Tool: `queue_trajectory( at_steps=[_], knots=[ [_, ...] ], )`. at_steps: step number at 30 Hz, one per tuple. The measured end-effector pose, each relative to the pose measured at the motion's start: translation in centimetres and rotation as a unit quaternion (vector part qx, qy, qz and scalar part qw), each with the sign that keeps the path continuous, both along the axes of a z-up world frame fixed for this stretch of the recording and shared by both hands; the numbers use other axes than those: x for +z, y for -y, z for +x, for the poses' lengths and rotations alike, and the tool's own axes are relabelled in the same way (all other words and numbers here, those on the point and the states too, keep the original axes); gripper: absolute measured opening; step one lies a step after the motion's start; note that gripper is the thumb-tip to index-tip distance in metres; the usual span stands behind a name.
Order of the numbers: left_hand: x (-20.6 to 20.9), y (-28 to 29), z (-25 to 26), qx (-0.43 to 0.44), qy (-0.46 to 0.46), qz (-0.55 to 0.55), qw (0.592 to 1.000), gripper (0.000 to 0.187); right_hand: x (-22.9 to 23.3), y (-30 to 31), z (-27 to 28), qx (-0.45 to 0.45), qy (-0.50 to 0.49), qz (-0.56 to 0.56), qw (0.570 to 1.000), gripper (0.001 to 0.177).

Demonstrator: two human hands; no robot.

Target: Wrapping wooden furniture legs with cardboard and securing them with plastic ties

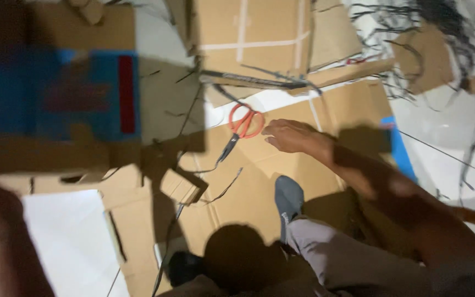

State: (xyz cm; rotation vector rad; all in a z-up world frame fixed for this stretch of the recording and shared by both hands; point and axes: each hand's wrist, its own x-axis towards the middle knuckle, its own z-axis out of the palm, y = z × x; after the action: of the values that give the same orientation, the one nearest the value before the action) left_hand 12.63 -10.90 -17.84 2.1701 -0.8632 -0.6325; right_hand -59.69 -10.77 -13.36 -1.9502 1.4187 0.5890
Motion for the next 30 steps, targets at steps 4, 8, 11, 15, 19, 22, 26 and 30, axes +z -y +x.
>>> queue_trajectory(
  at_steps=[4,8,11,15,19,22,26,30],
  knots=[
    [12.1,-0.6,-15.4,-0.2,0.034,-0.487,0.85,0.04,-0.1,-0.3,2.5,0.066,0.017,-0.013,0.998,0.045],
    [8.1,-3.1,-13.9,-0.125,0.028,-0.459,0.879,0.109,-3.4,-0.5,1.9,0.153,0.11,-0.127,0.974,0.038],
    [9.2,-3.8,-16.0,-0.075,-0.009,-0.432,0.899,0.104,-2.5,0.0,3.1,0.162,0.117,-0.121,0.972,0.037],
    [11.5,-4.5,-18.4,-0.092,-0.013,-0.446,0.89,0.11,0.0,0.2,5.6,0.153,0.095,-0.072,0.981,0.036],
    [10.8,-4.4,-18.7,-0.03,0.029,-0.379,0.925,0.114,0.2,0.2,7.2,0.178,0.109,-0.065,0.976,0.023],
    [11.8,-3.4,-19.0,-0.085,-0.026,-0.463,0.882,0.1,1.2,0.4,9.4,0.206,0.182,-0.097,0.957,0.03],
    [11.5,-3.5,-19.7,-0.056,0.024,-0.425,0.903,0.096,5.3,1.0,13.8,0.166,0.191,-0.065,0.965,0.038],
    [6.5,-4.2,-18.4,-0.031,0.069,-0.376,0.924,0.127,8.4,1.9,18.0,0.178,0.237,-0.075,0.952,0.026]
  ],
)
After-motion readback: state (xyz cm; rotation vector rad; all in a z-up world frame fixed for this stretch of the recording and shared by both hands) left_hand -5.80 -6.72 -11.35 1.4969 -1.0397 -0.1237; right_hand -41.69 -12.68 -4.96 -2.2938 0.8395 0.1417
